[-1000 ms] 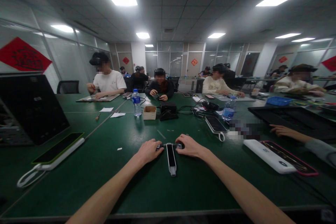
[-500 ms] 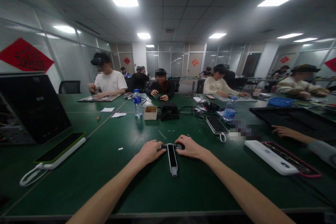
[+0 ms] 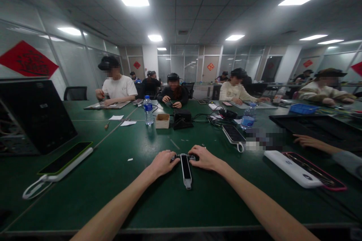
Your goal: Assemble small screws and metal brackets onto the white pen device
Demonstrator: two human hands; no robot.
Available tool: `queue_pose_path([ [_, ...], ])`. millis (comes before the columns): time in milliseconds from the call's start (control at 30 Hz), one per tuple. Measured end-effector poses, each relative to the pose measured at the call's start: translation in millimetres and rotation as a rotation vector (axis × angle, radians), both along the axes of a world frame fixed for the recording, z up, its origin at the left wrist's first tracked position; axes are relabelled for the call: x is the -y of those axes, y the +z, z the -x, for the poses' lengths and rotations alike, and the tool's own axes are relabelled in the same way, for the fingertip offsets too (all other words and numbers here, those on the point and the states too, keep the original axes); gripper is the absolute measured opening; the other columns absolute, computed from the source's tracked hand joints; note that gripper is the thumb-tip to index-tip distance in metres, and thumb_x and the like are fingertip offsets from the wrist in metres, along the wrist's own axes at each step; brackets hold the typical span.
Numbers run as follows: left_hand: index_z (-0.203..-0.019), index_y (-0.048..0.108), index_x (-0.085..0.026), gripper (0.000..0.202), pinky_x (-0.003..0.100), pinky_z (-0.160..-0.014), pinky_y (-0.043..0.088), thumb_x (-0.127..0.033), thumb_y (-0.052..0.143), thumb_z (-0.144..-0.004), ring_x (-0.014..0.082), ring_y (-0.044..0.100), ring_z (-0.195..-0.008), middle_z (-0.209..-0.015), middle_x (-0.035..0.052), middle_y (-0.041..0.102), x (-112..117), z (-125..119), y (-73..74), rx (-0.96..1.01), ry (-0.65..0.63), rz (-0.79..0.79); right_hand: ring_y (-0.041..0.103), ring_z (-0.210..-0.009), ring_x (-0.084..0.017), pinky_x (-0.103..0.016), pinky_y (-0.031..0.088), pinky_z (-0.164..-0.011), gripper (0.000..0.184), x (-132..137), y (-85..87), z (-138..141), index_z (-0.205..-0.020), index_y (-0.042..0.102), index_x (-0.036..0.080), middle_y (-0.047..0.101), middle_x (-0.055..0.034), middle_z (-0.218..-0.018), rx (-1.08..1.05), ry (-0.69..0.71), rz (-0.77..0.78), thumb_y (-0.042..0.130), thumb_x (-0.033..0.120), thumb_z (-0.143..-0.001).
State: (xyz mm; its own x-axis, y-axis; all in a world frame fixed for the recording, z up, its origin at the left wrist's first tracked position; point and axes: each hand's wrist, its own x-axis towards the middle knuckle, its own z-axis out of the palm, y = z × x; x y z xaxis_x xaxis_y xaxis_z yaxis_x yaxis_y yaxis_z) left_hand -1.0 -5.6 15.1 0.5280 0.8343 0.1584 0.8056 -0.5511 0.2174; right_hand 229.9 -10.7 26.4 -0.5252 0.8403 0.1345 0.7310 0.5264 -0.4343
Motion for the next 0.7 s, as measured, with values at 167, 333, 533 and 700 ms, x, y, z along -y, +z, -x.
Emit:
queue_pose_path([
  [167,-0.084,0.064,-0.017,0.026,0.028,-0.072,0.043,-0.027,0.040,-0.090,0.0184,0.058,-0.076,-0.082,0.0071,0.062,-1,-1,-1.3,0.016,-0.011,-0.040,0.054,-0.102,-0.022,-0.034,0.043,-0.092,0.035,-4,-6.4,-1,-0.111,0.065,0.017,0.058,-0.0099,-0.110,-0.018,0.026,-0.025,0.058,0.036,-0.082],
  [333,-0.084,0.065,-0.017,0.023,0.027,-0.069,0.042,-0.026,0.044,-0.088,0.0173,0.058,-0.076,-0.084,0.0056,0.062,-5,0,-6.7,0.058,0.005,-0.058,0.053,-0.103,-0.022,-0.035,0.043,-0.093,0.034,-6,-9.3,-3,-0.112,0.066,0.018,0.059,-0.0102,-0.110,-0.035,0.055,-0.032,0.057,0.036,-0.085],
  [533,-0.085,0.066,-0.018,0.020,0.027,-0.068,0.041,-0.027,0.047,-0.089,0.0170,0.058,-0.076,-0.083,0.0039,0.063,-8,1,-7.5,0.125,0.037,-0.009,0.052,-0.104,-0.022,-0.035,0.043,-0.093,0.032,-11,-17.0,-4,-0.114,0.065,0.020,0.057,-0.0089,-0.112,-0.026,0.047,-0.037,0.052,0.036,-0.089],
  [700,-0.086,0.063,-0.018,0.019,0.026,-0.067,0.041,-0.027,0.047,-0.090,0.0164,0.057,-0.077,-0.085,0.0035,0.062,-7,3,-7.4,0.148,0.023,0.003,0.053,-0.100,-0.021,-0.033,0.044,-0.088,0.030,-11,-19.7,-1,-0.109,0.068,0.019,0.059,-0.0089,-0.107,-0.028,0.030,-0.065,0.048,0.032,-0.091],
])
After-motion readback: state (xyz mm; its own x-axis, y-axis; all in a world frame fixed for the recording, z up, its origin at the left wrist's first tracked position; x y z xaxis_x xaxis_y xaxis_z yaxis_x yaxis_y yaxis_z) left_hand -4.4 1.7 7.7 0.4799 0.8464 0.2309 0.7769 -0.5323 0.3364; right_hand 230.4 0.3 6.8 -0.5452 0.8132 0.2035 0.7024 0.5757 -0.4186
